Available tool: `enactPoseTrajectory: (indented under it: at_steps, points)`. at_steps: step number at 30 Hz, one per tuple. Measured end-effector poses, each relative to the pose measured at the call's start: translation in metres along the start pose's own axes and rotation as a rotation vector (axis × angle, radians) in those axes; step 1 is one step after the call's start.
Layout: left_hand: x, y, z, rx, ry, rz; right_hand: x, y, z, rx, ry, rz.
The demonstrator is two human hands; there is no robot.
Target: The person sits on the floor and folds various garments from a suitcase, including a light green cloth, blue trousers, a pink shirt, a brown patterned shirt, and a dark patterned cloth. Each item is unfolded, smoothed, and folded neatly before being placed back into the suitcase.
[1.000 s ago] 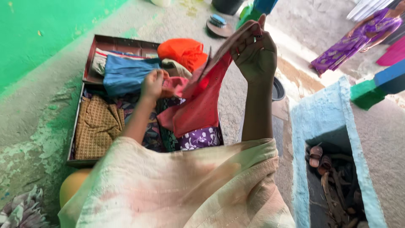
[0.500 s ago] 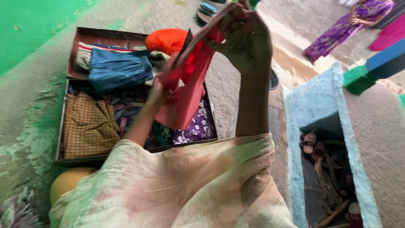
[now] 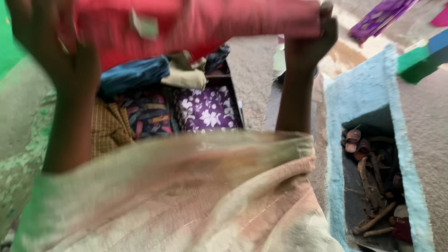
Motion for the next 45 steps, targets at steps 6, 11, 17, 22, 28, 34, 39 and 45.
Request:
enactPoseTrajectory:
  at_steps: [6,11,17,22,28,34,39,45]
  points:
    - [0.079,0.051,-0.183,0.291,-0.37,0.084,0.024,0.055,-0.143,-0.558,-0.111,-0.951]
    - [0.097,0.041,-0.275,0.467,-0.539,0.254,0.067,0.117,-0.228,-1.226,-0.258,-1.165]
    - [0.068,0.06,-0.222,0.684,-0.501,-0.086,0.101,0.151,-0.251,-1.276,-0.296,-1.271]
    - [-0.024,0.184,-0.204,0.479,-0.615,-0.508,0.095,0.17,-0.25,-1.299,-0.242,-1.108]
    - [-0.071,0.285,-0.225,0.392,-0.71,-0.645,0.079,0.157,-0.229,-1.304,-0.258,-1.173]
    - [-0.029,0.271,-0.244,0.407,-0.748,-0.617,0.079,0.161,-0.232,-1.459,-0.325,-1.359]
    - [-0.017,0.253,-0.263,0.44,-0.76,-0.554,0.127,0.155,-0.243,-1.804,-0.401,-1.859]
    - [-0.042,0.202,-0.25,0.437,-0.707,-0.328,0.092,0.219,-0.201,-0.927,-0.491,-1.983]
Point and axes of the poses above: each hand's wrist, its own z-axis towards the middle knuckle, its own x-axis out of the back of the hand, y = z × x, the point moved 8 cm from there along z, towards the middle knuckle, and after that the axes turned 3 degrees about -z, right-handed, at the moved point
